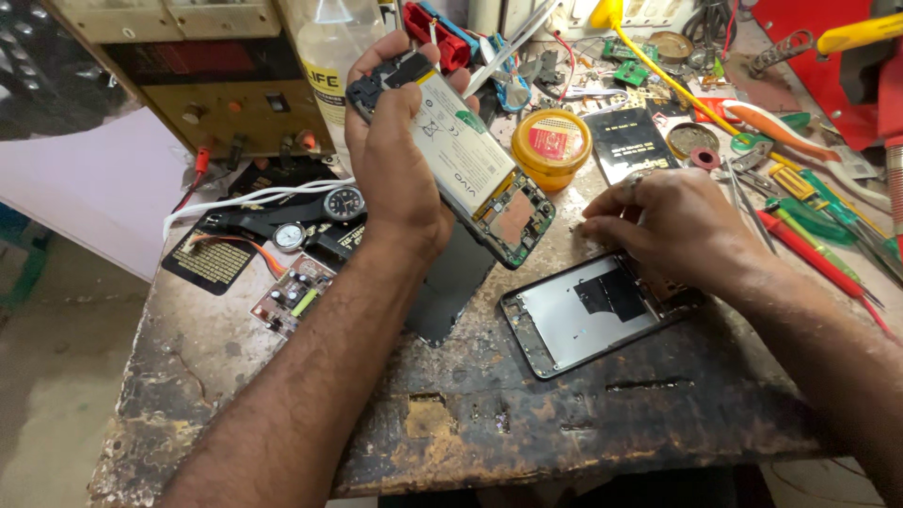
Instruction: The person pries open a smartphone, removes its back cover and battery, and works on the internal components. They use a screwdriver-like tool and tweezers to lift connectors and handle small parts, placing the removed battery and cover on the workbench.
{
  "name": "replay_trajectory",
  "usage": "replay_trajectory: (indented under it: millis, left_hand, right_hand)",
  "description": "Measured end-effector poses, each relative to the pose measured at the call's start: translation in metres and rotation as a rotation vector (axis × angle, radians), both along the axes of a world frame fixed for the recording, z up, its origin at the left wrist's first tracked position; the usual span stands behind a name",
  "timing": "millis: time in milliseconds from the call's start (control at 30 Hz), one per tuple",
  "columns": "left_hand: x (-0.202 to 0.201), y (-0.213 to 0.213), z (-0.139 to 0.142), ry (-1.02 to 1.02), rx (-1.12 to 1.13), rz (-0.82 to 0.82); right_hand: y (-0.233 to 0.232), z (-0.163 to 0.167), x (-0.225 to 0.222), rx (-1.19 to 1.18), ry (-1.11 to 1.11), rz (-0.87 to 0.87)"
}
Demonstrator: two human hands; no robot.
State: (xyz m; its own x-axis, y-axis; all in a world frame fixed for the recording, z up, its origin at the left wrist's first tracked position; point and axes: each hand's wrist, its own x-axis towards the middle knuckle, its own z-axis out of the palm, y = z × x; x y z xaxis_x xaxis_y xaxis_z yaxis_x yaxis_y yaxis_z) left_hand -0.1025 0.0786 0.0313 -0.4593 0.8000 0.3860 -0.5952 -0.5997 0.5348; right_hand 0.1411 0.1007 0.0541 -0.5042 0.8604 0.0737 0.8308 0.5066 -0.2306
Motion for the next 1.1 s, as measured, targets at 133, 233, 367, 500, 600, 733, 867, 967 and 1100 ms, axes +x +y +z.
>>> replay_trajectory:
  millis: [133,233,367,500,600,733,867,967,1100]
  left_hand:
    - [0.001,0.001,0.000,0.026,0.005,0.011]
    - [-0.001,0.000,-0.001,0.026,-0.001,-0.002]
    - [0.000,-0.001,-0.002,0.007,0.010,-0.009]
    - [0.000,-0.001,-0.001,-0.005,0.012,-0.015]
    - [0.000,0.000,-0.001,0.000,0.030,-0.011]
    - [0.002,0.001,-0.002,0.014,-0.005,0.004]
    - [0.001,0.001,-0.001,0.009,0.011,0.009]
    - [0.001,0.002,0.000,-0.001,0.018,0.019]
    - [0.002,0.002,0.000,0.010,0.009,0.028]
  right_hand:
    - [0.001,-0.007,-0.003,0.066,-0.013,0.087]
    - [-0.002,-0.008,-0.008,0.088,-0.187,0.025]
    - [-0.006,-0.005,-0.015,0.285,-0.342,0.126]
    - [-0.015,0.009,-0.006,0.041,-0.322,-0.011]
    - [-0.032,0.013,0.011,0.066,-0.176,0.175]
    - [-0.038,0.005,0.020,0.004,-0.104,0.228]
    - [-0.017,0.002,0.011,-0.097,-0.155,0.000]
    - [-0.007,0.001,0.002,-0.092,-0.052,-0.032]
    - [-0.006,-0.001,-0.009,-0.008,-0.035,0.055]
